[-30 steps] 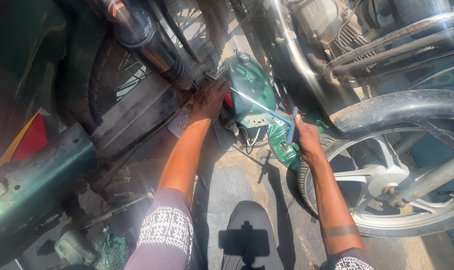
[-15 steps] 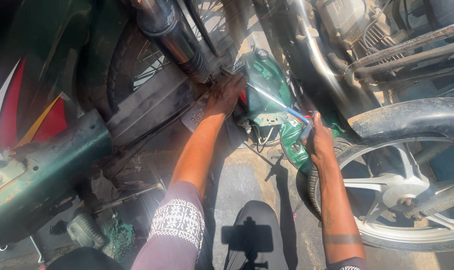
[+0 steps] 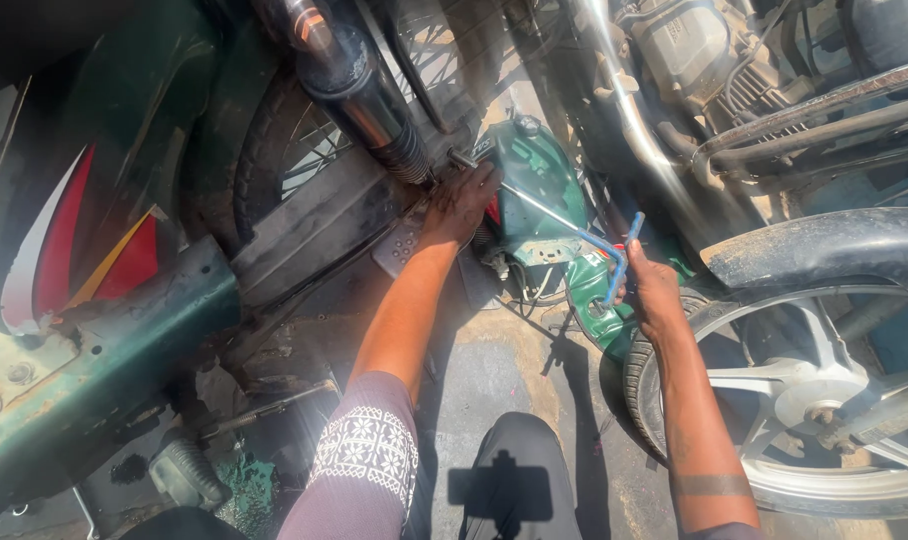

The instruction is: The person repairs a motorcycle by removing a component from the side using a screwdriver and a wrench.

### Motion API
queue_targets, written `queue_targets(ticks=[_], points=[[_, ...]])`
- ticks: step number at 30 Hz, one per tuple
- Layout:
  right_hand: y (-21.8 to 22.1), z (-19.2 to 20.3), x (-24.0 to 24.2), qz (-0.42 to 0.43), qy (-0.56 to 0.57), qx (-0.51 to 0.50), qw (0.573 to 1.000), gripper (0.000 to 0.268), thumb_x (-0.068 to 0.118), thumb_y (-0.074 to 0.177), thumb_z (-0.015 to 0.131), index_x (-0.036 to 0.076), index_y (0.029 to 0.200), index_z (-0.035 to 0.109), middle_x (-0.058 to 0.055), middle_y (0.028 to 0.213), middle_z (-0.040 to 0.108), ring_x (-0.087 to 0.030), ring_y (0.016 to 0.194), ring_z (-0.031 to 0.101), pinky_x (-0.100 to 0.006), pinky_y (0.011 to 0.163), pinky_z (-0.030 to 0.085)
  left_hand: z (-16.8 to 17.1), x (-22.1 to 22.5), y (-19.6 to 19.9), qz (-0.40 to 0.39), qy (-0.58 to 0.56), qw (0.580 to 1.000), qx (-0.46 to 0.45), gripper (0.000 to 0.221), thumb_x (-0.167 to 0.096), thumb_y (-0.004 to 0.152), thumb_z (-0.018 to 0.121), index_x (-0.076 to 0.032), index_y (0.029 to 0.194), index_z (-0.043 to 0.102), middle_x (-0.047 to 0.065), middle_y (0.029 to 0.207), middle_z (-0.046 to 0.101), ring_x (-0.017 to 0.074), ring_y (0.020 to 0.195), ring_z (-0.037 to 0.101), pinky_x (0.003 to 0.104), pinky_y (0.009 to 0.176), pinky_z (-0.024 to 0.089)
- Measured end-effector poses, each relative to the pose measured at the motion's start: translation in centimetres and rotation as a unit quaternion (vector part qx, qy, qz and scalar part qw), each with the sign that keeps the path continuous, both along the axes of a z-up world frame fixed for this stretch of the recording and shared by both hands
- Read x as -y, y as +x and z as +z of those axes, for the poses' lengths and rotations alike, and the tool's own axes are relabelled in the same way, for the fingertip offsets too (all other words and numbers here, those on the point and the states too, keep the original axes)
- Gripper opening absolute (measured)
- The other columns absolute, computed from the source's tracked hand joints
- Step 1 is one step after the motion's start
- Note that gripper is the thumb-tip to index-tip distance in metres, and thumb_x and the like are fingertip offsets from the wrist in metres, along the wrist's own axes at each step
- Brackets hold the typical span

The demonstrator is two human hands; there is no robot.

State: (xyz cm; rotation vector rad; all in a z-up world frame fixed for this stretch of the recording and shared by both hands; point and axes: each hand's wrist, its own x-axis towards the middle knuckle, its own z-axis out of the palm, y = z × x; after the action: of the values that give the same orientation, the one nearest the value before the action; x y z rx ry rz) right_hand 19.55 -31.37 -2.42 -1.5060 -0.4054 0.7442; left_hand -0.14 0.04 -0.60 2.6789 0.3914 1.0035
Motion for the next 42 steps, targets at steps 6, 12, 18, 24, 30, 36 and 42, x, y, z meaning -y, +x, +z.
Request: queue_targets(ticks=[6,12,18,24,30,36,42], points=[[-5.3,9.0,0.4,-0.035,-0.09,0.697,0.71,0.045,0.02,0.085,0.073,-0.003,0.124,0.065,-0.022,0.109,0.07,-0.038,0.092,0.069,-0.042,0.08,0.055,0.9,0.1,0.0,0.009,-0.017,0.999,-0.049,0.026,-0.002,0.092,0.049,-0.011,0.116,0.053,0.009,0.117,0.057,0.0327,0.11,0.06,0.049,0.09,0.05],[-3.1,6.9,0.0,0.016,-0.177,0.583,0.793,0.031,0.026,0.106,0.068,-0.005,0.104,0.069,-0.017,0.085,0.064,-0.031,0.076,0.058,-0.038,0.071,0.048,1.0,0.3,-0.1,0.012,0.009,1.0,-0.006,0.023,-0.001,0.091,0.05,-0.01,0.112,0.053,0.009,0.113,0.056,0.0314,0.109,0.059,0.048,0.09,0.049],[-4.0,5.0,0.7,-0.006,-0.183,0.185,0.965,0.033,0.033,0.103,0.066,0.002,0.106,0.075,-0.011,0.082,0.071,-0.022,0.071,0.063,-0.035,0.066,0.05,0.7,0.6,-0.3,0.025,0.02,0.999,-0.028,0.019,-0.003,0.089,0.053,-0.011,0.107,0.054,0.008,0.108,0.055,0.0298,0.106,0.059,0.046,0.089,0.05],[-6.8,8.8,1.4,-0.021,-0.155,0.762,0.628,0.059,0.016,0.085,0.08,0.005,0.14,0.061,-0.025,0.143,0.054,-0.042,0.132,0.052,-0.05,0.107,0.046,0.6,0.4,-0.2,0.024,0.029,0.999,-0.009,0.021,-0.003,0.091,0.053,-0.012,0.11,0.055,0.006,0.11,0.056,0.028,0.109,0.059,0.045,0.091,0.05],[-1.8,3.4,0.7,0.028,-0.127,0.678,0.723,0.027,0.018,0.101,0.068,0.011,0.127,0.063,-0.017,0.114,0.066,-0.035,0.109,0.061,-0.046,0.095,0.051,1.5,0.9,-0.3,0.036,0.026,0.999,0.001,0.024,-0.004,0.09,0.052,-0.013,0.112,0.056,0.006,0.113,0.057,0.0291,0.107,0.058,0.045,0.087,0.05],[-1.7,2.3,-0.3,-0.022,-0.153,0.251,0.955,0.042,0.03,0.119,0.056,-0.009,0.116,0.074,-0.022,0.092,0.067,-0.046,0.086,0.065,-0.047,0.079,0.05,1.7,1.1,-0.4,0.029,0.011,0.999,-0.013,0.019,-0.007,0.093,0.052,-0.013,0.11,0.056,0.006,0.111,0.056,0.0289,0.107,0.058,0.045,0.09,0.049],[-6.8,12.2,-0.7,-0.02,-0.087,0.801,0.592,0.042,0.014,0.081,0.076,-0.006,0.117,0.067,-0.024,0.103,0.071,-0.04,0.094,0.069,-0.045,0.08,0.055,1.7,0.6,-0.3,0.026,0.024,0.999,-0.015,0.017,-0.006,0.093,0.052,-0.011,0.109,0.055,0.007,0.112,0.056,0.0295,0.108,0.058,0.046,0.091,0.049]])
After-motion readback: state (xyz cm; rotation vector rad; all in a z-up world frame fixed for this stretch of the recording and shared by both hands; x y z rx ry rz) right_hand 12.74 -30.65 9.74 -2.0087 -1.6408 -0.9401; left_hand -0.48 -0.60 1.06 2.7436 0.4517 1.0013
